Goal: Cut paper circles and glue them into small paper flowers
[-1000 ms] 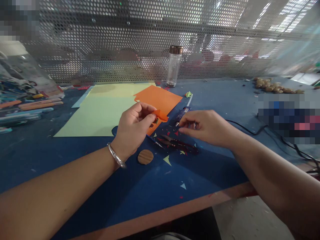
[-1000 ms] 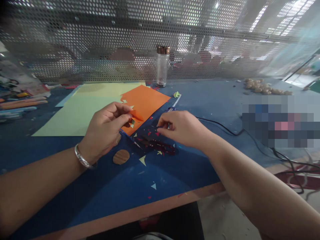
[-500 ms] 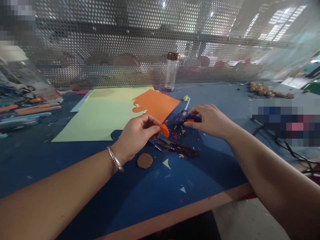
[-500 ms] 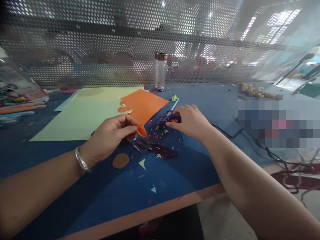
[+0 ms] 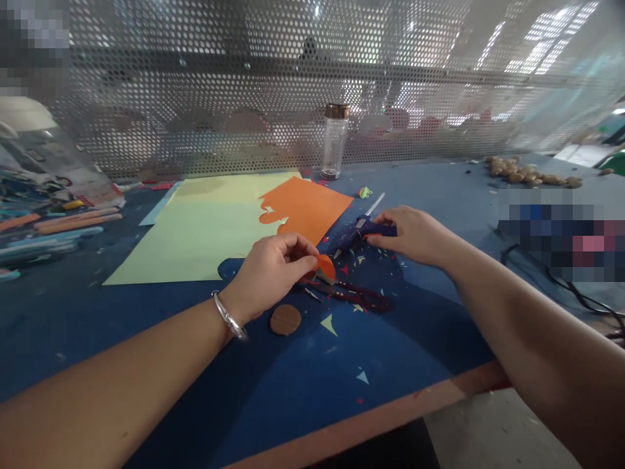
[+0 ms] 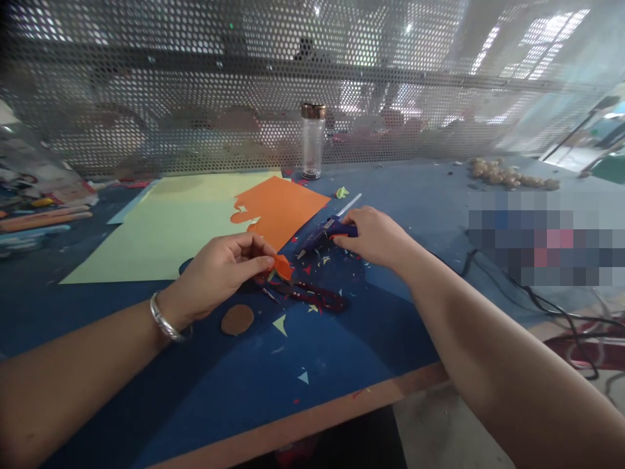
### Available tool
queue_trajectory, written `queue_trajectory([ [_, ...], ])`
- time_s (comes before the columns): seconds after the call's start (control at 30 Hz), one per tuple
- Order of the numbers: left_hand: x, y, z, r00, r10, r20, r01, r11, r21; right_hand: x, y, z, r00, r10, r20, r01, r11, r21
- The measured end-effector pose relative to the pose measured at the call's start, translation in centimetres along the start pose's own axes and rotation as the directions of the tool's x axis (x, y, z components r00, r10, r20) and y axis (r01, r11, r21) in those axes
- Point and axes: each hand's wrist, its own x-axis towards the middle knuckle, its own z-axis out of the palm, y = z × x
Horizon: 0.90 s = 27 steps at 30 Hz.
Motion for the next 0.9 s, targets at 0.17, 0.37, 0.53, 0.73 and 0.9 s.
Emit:
queue_trajectory([
  [0.17, 0.2, -0.1, -0.2, 1.0, -0.001, -0.021, 0.002, 1.0, 0.032, -0.7, -1.1, -1.0, 0.994, 0.025, -0.107, -0.005, 0.983, 0.181],
  [0.37, 0.4, 0.2, -0.3, 0.999, -0.005, -0.051, 0.008, 0.998, 0.061, -1.0, -1.3, -0.8, 0.999, 0.031, -0.029, -0.025, 0.979, 0.201],
  [0.53, 0.4, 0.4, -0.3, 0.998, -0.007, -0.056, 0.01, 0.999, 0.05, -1.0, -1.3, -0.6, 0.994, 0.062, 0.094, -0.073, 0.989, 0.126],
  [0.73, 0.5, 0.2, -0.4, 0.998, -0.029, -0.047, 0.032, 0.998, 0.053, -1.3, -1.7, -1.2, 0.999, 0.049, -0.015, -0.046, 0.984, 0.172],
  [0.9, 0.5, -0.1, -0.4, 0.998, -0.032, -0.051, 0.035, 0.997, 0.069, -1.7, -1.6, -1.6, 0.983, 0.045, -0.18, 0.01, 0.956, 0.293],
])
